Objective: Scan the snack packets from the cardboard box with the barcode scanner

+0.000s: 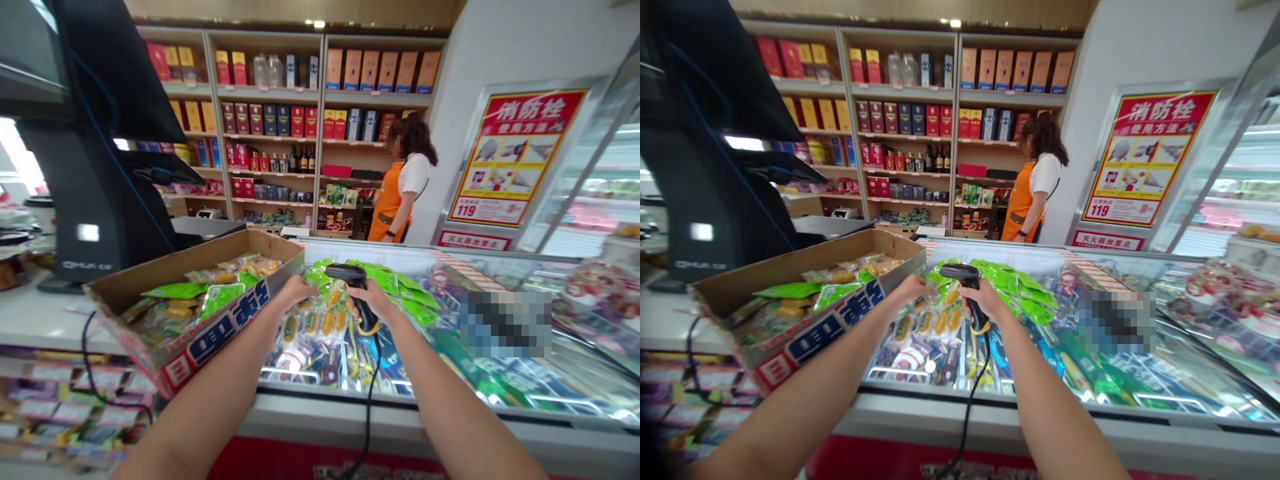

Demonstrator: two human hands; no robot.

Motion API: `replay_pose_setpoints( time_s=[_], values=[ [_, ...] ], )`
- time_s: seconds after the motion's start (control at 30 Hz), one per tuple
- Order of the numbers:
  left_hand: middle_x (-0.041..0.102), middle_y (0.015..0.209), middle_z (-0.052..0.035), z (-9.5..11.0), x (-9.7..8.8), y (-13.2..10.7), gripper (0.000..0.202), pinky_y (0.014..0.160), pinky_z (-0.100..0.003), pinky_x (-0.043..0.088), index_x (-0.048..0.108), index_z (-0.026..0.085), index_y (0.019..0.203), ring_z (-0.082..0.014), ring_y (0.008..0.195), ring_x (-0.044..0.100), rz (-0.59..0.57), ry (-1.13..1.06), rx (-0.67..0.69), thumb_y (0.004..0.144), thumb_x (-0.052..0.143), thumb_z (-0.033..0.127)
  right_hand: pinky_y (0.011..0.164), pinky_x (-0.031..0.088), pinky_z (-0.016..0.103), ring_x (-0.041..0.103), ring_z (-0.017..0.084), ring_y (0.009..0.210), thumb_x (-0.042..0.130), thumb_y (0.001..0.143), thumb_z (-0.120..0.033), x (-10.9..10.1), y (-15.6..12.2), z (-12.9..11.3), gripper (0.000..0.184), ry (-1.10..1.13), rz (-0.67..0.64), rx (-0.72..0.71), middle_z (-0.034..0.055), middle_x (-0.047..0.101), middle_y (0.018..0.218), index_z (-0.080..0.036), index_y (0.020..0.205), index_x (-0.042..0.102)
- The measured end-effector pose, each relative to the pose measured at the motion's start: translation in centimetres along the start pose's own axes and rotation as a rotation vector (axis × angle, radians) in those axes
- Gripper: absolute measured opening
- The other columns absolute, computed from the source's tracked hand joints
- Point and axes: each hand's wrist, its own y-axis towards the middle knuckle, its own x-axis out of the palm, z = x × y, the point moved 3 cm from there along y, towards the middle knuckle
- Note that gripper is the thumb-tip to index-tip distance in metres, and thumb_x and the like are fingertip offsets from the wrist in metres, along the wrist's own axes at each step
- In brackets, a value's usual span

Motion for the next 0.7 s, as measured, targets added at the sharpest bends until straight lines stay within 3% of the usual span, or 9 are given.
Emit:
replay_pose_setpoints(
  time_s=[0.07,0.13,0.27,0.37,0.5,0.7],
  values=[
    [0.035,0.04,0.008,0.5,0.3,-0.4,0.041,0.044,-0.021,0.038,0.046,0.018,0.049,-0.0085,0.04,0.04,-0.064,0.0,-0.075,0.049,0.087,0.023,0.036,0.045,0.026,0.053,0.014,0.034,0.071,0.067,-0.043,0.0,0.0,0.0,0.033,-0.018,-0.011,0.003,-0.0024,0.058,0.049,-0.016,0.082,0.059],
    [0.04,0.045,0.0079,1.2,0.6,-0.8,0.041,0.044,-0.022,0.042,0.048,0.018,0.057,-0.0073,0.041,0.041,-0.068,-0.096,-0.12,0.053,0.087,0.029,0.035,0.045,0.026,0.053,0.014,0.035,0.071,0.068,-0.043,0.0,-0.2,-0.1,0.033,-0.037,-0.029,0.0,-0.0022,0.058,0.049,-0.016,0.081,0.059],
    [0.052,0.056,0.0047,2.2,0.8,-1.3,0.035,0.054,-0.026,0.055,0.053,0.016,0.068,-0.0085,0.049,0.052,-0.005,-0.403,-0.144,0.059,0.086,0.025,0.036,0.046,0.026,0.054,0.014,0.035,0.071,0.07,-0.044,0.1,-0.4,-0.2,0.031,-0.06,-0.087,-0.017,-0.002,0.059,0.05,-0.017,0.08,0.058],
    [0.054,0.057,0.0044,2.6,0.9,-1.5,0.028,0.058,-0.027,0.059,0.057,0.014,0.071,-0.008,0.05,0.054,-0.011,-0.515,-0.113,0.063,0.083,0.02,0.037,0.046,0.025,0.053,0.013,0.034,0.07,0.072,-0.044,0.1,-0.5,-0.1,0.029,-0.103,-0.129,-0.009,-0.0022,0.058,0.048,-0.017,0.076,0.058],
    [0.057,0.057,0.0033,2.4,0.9,-1.5,0.024,0.058,-0.027,0.059,0.06,0.012,0.073,-0.0095,0.051,0.058,0.0,-0.519,-0.087,0.065,0.081,0.017,0.036,0.044,0.025,0.051,0.012,0.033,0.068,0.074,-0.042,0.0,-0.4,-0.1,0.027,-0.16,-0.154,-0.015,-0.002,0.057,0.046,-0.017,0.072,0.057],
    [0.062,0.06,0.0033,2.0,1.0,-1.0,0.026,0.064,-0.031,0.059,0.057,0.014,0.08,-0.0108,0.054,0.061,0.105,-0.515,-0.046,0.065,0.078,0.013,0.038,0.047,0.026,0.052,0.013,0.035,0.069,0.073,-0.041,0.0,-0.5,0.1,0.028,-0.127,-0.139,0.014,-0.0027,0.059,0.05,-0.017,0.078,0.057]
  ],
)
